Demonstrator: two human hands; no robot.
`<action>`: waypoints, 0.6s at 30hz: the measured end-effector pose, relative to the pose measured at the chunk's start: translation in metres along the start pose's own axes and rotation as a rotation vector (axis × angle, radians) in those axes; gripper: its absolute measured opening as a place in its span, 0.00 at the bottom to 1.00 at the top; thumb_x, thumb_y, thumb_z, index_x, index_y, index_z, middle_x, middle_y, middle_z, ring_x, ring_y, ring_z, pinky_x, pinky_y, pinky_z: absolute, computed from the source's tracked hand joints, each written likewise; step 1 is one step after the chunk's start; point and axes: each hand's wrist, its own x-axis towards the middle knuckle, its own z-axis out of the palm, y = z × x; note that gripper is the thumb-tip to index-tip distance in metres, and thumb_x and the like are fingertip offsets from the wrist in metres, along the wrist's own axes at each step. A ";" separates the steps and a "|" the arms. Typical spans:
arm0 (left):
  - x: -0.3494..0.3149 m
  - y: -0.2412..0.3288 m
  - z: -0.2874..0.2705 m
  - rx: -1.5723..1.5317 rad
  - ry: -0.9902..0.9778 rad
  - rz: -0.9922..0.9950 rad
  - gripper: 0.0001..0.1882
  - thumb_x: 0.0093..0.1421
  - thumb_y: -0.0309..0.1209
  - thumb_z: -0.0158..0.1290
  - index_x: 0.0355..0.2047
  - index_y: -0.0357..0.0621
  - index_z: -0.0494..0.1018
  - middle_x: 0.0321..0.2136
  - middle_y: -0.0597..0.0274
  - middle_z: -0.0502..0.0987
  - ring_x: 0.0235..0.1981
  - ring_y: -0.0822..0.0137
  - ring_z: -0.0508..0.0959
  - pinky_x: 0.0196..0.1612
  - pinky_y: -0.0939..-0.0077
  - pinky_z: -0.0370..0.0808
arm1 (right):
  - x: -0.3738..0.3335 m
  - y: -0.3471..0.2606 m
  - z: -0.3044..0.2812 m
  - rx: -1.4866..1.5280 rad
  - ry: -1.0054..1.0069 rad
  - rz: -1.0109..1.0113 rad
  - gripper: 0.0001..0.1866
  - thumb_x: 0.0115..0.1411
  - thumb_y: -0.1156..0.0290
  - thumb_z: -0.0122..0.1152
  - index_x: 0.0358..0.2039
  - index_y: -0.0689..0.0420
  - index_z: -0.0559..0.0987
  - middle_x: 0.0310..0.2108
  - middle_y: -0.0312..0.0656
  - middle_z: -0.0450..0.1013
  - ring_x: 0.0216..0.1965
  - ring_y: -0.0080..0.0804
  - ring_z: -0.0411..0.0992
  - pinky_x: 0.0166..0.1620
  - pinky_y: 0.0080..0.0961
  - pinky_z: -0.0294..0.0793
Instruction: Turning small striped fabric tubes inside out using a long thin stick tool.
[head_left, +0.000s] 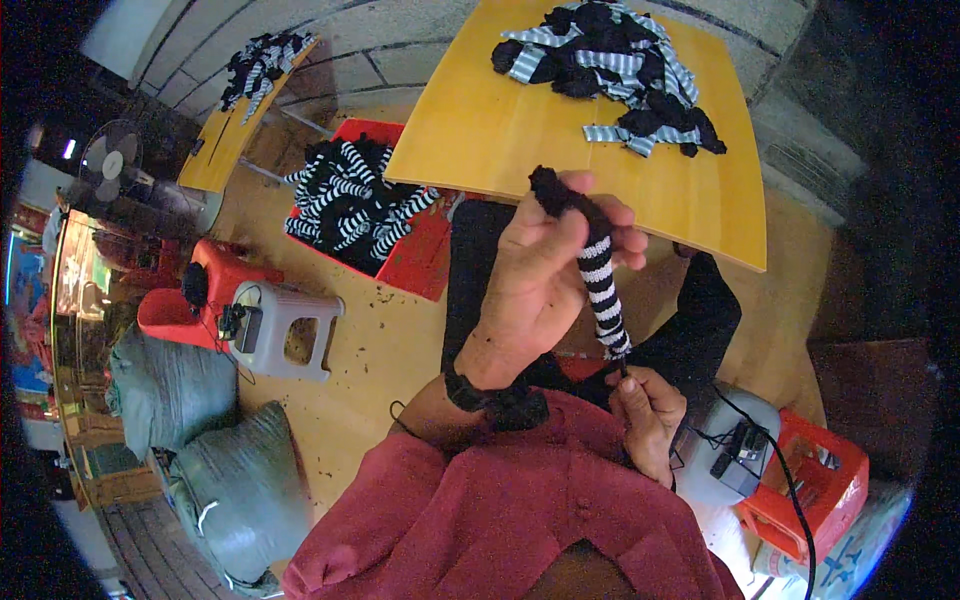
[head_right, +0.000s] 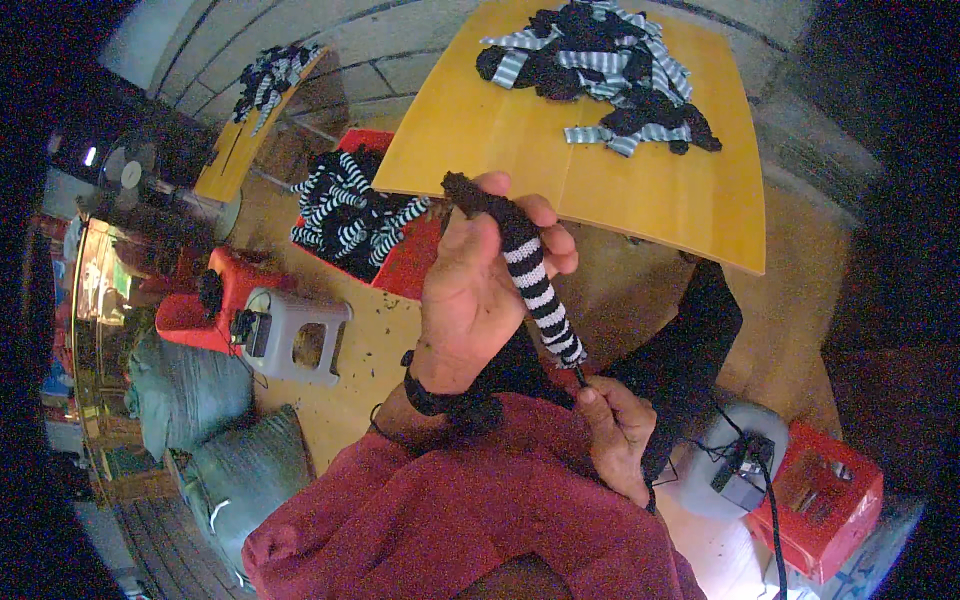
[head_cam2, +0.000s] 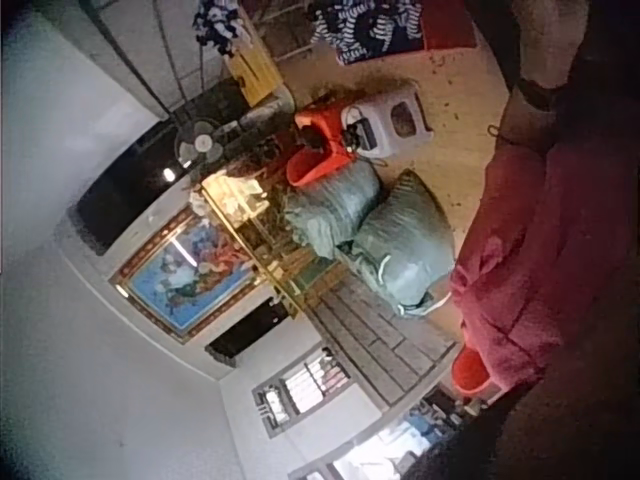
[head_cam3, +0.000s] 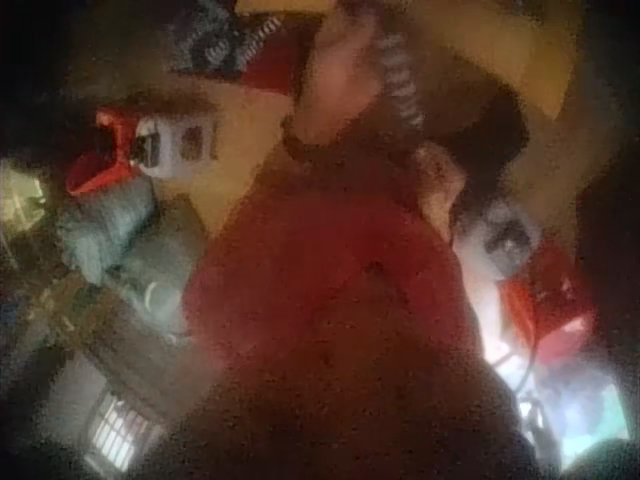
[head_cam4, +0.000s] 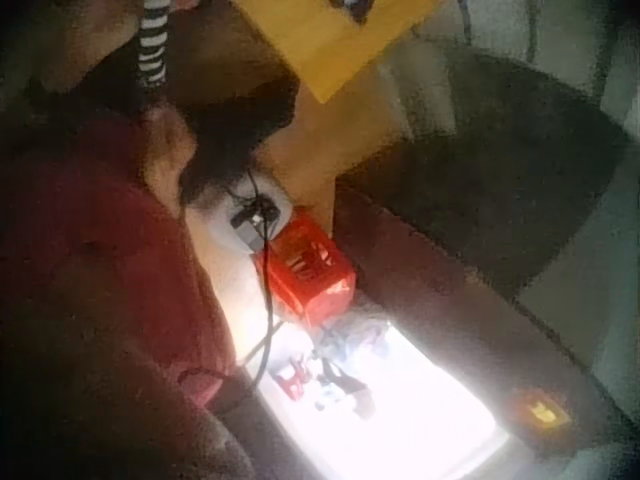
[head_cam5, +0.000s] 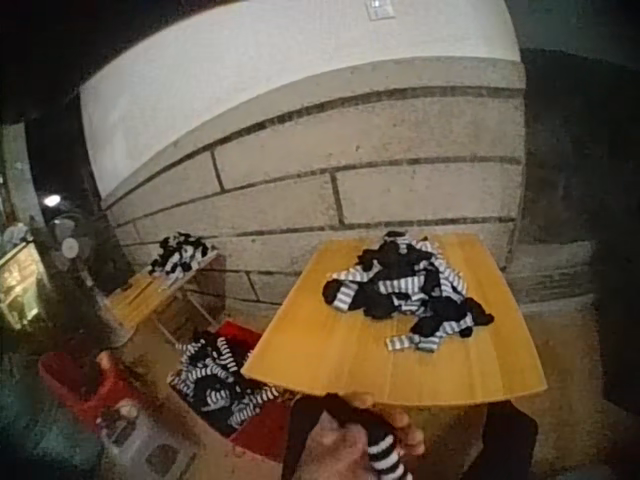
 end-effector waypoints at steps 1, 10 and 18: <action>0.000 0.000 -0.001 -0.001 0.000 -0.002 0.12 0.63 0.33 0.45 0.45 0.45 0.66 0.38 0.53 0.73 0.37 0.57 0.76 0.41 0.61 0.74 | 0.002 -0.002 0.002 -0.006 0.010 -0.009 0.11 0.60 0.69 0.53 0.30 0.64 0.76 0.14 0.30 0.64 0.14 0.14 0.56 0.18 0.14 0.52; 0.006 0.012 -0.006 -0.208 0.033 0.042 0.16 0.62 0.32 0.46 0.50 0.49 0.64 0.44 0.51 0.71 0.41 0.55 0.75 0.45 0.58 0.72 | -0.003 0.004 -0.005 -0.152 0.022 -0.004 0.06 0.55 0.73 0.57 0.31 0.62 0.78 0.19 0.35 0.71 0.21 0.18 0.66 0.25 0.18 0.64; -0.001 0.000 -0.006 -0.044 -0.016 -0.013 0.20 0.59 0.29 0.49 0.51 0.40 0.62 0.40 0.54 0.72 0.38 0.58 0.75 0.43 0.64 0.73 | -0.001 0.005 -0.001 -0.174 0.099 -0.159 0.11 0.59 0.68 0.54 0.29 0.63 0.77 0.13 0.31 0.65 0.14 0.15 0.58 0.18 0.15 0.54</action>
